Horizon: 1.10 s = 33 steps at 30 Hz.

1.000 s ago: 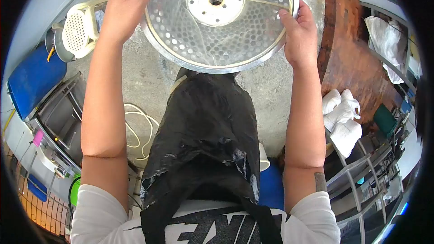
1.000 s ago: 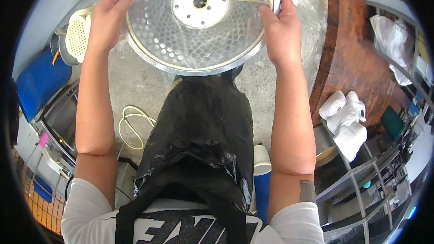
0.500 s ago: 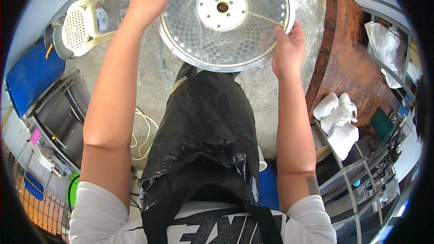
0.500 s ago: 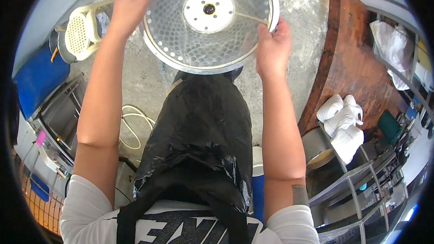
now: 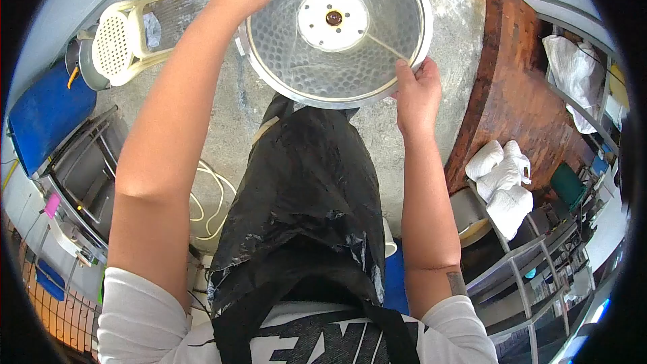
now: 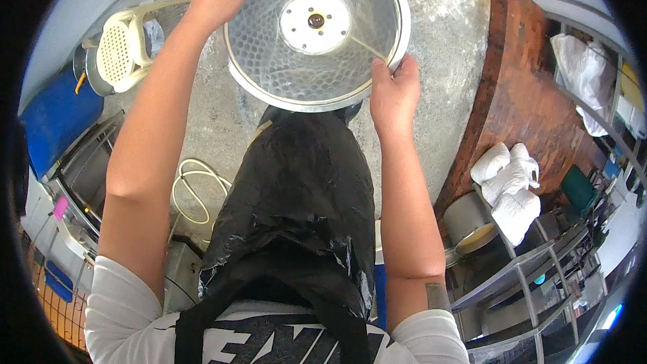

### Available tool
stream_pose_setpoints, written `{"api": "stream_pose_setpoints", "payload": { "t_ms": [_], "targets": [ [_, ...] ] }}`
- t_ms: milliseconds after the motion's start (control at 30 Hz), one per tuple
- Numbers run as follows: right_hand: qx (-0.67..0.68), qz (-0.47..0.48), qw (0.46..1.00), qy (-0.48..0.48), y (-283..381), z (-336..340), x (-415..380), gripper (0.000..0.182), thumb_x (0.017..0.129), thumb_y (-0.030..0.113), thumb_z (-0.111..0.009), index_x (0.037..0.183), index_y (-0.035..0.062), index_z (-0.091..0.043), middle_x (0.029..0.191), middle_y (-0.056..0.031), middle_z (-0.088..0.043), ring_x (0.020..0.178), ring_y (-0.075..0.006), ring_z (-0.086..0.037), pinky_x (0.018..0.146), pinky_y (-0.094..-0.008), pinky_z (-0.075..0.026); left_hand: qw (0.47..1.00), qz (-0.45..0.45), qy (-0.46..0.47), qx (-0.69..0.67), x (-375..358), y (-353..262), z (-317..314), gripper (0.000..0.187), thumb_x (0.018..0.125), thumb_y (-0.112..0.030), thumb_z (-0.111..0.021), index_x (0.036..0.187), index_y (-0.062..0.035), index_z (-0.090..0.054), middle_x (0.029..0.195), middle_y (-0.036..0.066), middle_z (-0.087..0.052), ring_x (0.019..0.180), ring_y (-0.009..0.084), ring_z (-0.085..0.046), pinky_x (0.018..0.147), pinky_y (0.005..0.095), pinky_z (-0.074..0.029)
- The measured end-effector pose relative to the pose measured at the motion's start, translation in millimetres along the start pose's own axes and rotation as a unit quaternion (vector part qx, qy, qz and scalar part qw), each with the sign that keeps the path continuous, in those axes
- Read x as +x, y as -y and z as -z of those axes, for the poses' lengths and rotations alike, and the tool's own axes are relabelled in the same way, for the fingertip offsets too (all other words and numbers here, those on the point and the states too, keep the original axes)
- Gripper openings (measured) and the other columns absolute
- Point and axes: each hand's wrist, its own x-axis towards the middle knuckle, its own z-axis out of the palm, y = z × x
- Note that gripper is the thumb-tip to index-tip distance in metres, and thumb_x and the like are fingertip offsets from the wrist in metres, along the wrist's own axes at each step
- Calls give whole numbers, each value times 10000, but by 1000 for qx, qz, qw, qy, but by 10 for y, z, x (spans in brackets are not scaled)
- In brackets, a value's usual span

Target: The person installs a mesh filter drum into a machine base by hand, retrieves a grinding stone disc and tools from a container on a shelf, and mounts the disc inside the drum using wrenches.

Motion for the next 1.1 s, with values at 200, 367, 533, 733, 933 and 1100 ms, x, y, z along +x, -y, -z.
{"api": "stream_pose_setpoints", "payload": {
  "t_ms": [200,367,533,733,933,1100],
  "targets": [
    [37,-64,997,29,-38,-33,-232,282,1025,72,-635,1228,-115,-579,1025,-165,-710,697,-166,-699,560,-287,-591,997,-54,43,17,270,-115,-59,216,990,-104,-578,1118,24,-697,1084,305,-712,1072,492,-668,955,535,-522],
    [47,-72,996,12,-23,-91,-297,274,1027,77,-642,1207,-120,-578,997,-162,-702,708,-163,-704,561,-282,-594,994,-98,27,38,396,-96,-133,208,986,-100,-587,1112,18,-703,1087,320,-705,1080,492,-667,966,530,-520],
    [-18,-68,997,19,166,-13,-142,281,1010,88,-657,1219,-90,-596,1018,-183,-716,776,-218,-731,644,-337,-607,996,-83,19,25,282,176,-138,229,955,-116,-645,1133,13,-709,1116,327,-703,1088,502,-665,994,524,-515],
    [-226,156,959,-69,517,53,570,472,1001,129,-614,1462,41,-573,1193,-230,-734,1119,-400,-706,1028,-485,-523,979,194,-51,-21,-823,-83,76,341,1000,-281,-645,1104,40,-693,877,203,-710,788,359,-669,792,438,-527],
    [-283,307,908,43,950,-155,1151,381,1019,93,-546,1377,60,-672,1340,-278,-676,1306,-405,-630,1133,-452,-474,904,339,-114,-233,-1509,-51,-368,263,1036,-208,-641,1022,54,-662,848,113,-692,771,160,-618,708,367,-508],
    [-339,392,853,60,1015,-342,1343,373,987,59,-546,1333,22,-681,1306,-280,-688,1267,-439,-633,1100,-479,-497,856,366,-146,-335,-1616,-223,-499,247,1076,-196,-602,1106,46,-639,920,84,-695,790,143,-638,699,325,-533]
  ]
}}
